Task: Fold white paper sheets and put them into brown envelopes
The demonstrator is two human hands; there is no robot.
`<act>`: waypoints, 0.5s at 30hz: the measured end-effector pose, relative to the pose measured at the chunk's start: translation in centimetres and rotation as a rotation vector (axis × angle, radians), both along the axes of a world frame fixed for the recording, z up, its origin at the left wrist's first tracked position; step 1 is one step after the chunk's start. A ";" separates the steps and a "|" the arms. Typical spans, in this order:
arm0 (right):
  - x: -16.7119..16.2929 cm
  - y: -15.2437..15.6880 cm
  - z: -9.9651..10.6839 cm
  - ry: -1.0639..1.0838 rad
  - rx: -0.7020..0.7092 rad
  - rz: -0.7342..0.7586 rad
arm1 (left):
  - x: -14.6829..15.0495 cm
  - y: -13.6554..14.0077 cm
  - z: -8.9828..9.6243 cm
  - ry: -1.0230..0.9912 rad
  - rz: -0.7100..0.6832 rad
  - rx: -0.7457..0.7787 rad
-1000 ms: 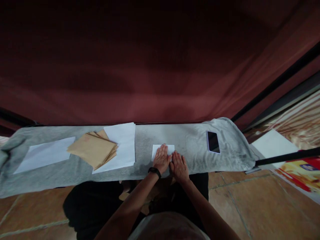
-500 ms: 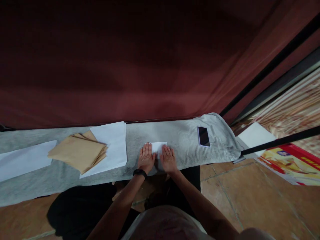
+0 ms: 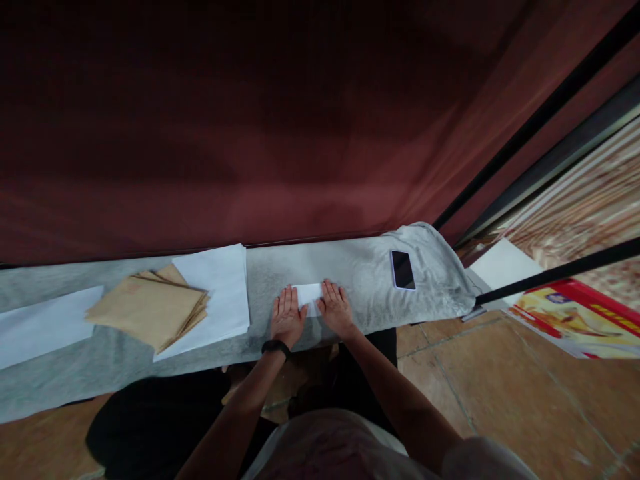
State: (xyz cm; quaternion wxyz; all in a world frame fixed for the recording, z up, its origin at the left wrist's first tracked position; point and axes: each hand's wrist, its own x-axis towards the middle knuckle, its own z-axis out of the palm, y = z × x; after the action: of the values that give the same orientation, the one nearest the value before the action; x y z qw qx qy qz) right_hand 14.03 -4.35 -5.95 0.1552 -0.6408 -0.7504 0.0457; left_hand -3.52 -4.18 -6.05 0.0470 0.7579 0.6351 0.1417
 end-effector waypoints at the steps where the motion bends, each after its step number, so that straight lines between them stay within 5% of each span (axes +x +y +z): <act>1: 0.3 -0.1 0.0 -0.002 0.001 -0.011 | -0.1 -0.1 -0.1 -0.007 0.012 0.004; 10: 1.2 -1.6 0.3 0.017 0.039 -0.074 | -0.6 -0.6 0.6 -0.141 0.096 -0.045; 15: -1.6 -3.8 -0.6 0.009 0.070 0.078 | 0.2 0.6 1.3 -0.422 0.230 -0.112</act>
State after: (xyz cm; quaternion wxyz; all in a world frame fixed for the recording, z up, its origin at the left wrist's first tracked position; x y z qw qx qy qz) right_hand 12.44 -8.15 -6.57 0.1791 -0.6049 -0.7754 0.0285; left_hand -3.29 -3.54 -4.72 0.2041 0.6305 0.7000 0.2661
